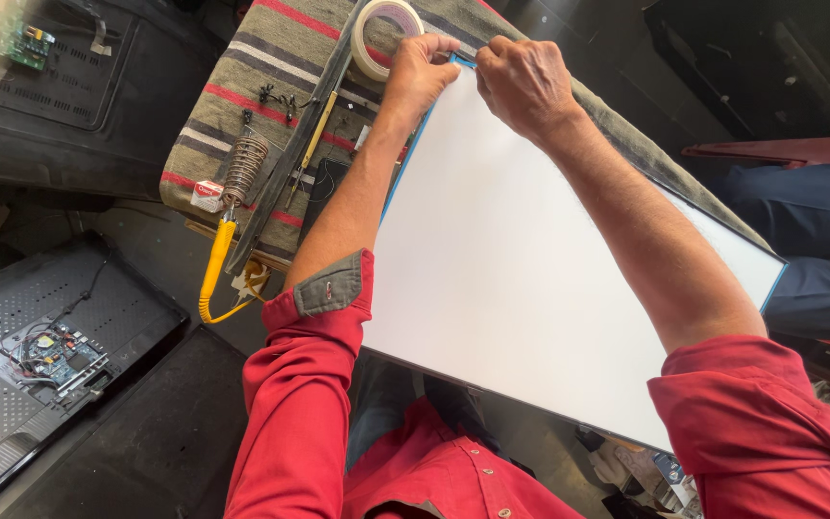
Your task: The person applies blue tape along the edges of a large white television panel resting on their lap and the workbench, cutting the tape with scissors and pressing it down by hand. They open a bench drawer to retrieve tape rolls, then continue taping and smoothing the panel edges.
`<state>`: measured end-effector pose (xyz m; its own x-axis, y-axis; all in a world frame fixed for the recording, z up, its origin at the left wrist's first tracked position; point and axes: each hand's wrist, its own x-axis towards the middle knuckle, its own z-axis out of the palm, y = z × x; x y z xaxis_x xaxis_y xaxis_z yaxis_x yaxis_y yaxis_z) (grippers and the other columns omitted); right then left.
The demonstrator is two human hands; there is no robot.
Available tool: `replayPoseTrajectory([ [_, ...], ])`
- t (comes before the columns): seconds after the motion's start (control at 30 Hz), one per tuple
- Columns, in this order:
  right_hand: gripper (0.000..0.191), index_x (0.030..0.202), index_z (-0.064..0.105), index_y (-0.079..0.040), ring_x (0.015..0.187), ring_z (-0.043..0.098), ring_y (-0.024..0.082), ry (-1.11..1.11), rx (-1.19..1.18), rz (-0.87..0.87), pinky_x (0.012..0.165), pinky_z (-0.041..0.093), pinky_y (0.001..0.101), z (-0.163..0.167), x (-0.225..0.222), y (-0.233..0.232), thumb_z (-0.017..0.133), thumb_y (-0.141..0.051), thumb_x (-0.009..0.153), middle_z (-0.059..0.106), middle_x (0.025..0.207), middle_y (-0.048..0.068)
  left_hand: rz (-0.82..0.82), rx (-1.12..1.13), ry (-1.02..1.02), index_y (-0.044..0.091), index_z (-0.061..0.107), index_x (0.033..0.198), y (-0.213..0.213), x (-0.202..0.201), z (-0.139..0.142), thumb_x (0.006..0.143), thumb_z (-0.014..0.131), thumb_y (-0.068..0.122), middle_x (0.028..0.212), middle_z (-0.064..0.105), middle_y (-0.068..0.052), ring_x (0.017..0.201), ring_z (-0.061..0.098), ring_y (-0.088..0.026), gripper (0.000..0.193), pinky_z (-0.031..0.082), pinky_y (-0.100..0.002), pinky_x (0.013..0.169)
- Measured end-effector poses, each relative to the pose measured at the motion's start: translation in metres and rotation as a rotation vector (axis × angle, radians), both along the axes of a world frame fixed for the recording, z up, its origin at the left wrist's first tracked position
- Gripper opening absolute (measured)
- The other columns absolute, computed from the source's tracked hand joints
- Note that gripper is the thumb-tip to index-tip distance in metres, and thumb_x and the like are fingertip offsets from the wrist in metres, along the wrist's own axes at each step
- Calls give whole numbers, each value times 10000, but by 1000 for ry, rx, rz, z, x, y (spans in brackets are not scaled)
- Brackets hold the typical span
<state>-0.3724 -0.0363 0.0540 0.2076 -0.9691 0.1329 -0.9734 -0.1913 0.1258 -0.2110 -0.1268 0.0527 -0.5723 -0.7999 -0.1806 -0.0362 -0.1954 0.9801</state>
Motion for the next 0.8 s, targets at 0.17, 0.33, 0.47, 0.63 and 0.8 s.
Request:
replayPoseTrajectory([
  [0.17,203,818,677,-56,688,696,195,1,-8,-2,583,549,353,1,2,-2,724,-168,980,658,779,44,87,-63,-81,16,762,1074,5,-6,-4,812,780,32,840,783,-35,728,709,-69,263,595,-239,668],
  [0.33,235,826,685,-50,686,697,187,3,23,-4,583,555,347,-2,2,2,724,-191,1010,663,790,44,135,-115,-192,54,775,1053,7,-9,-3,837,776,101,767,771,-24,663,677,-75,220,559,-263,619],
  [0.47,233,865,706,-42,680,700,177,8,41,-18,549,552,337,-3,2,3,731,-221,1011,669,799,47,161,-156,-226,73,779,1048,11,-7,2,852,764,141,752,758,-12,645,671,-76,209,554,-276,612],
  [0.63,224,886,717,-47,691,705,183,10,52,-13,576,561,342,1,1,3,737,-240,1000,670,799,41,154,-122,-209,80,785,1076,13,-6,2,876,745,150,785,757,-16,669,664,-82,215,554,-282,628],
  [0.8,197,887,721,-57,709,711,184,20,45,-20,573,558,344,16,0,11,739,-227,984,676,811,36,131,-84,13,56,777,1166,10,-6,-16,913,729,102,927,774,-56,803,664,-86,262,575,-286,724],
])
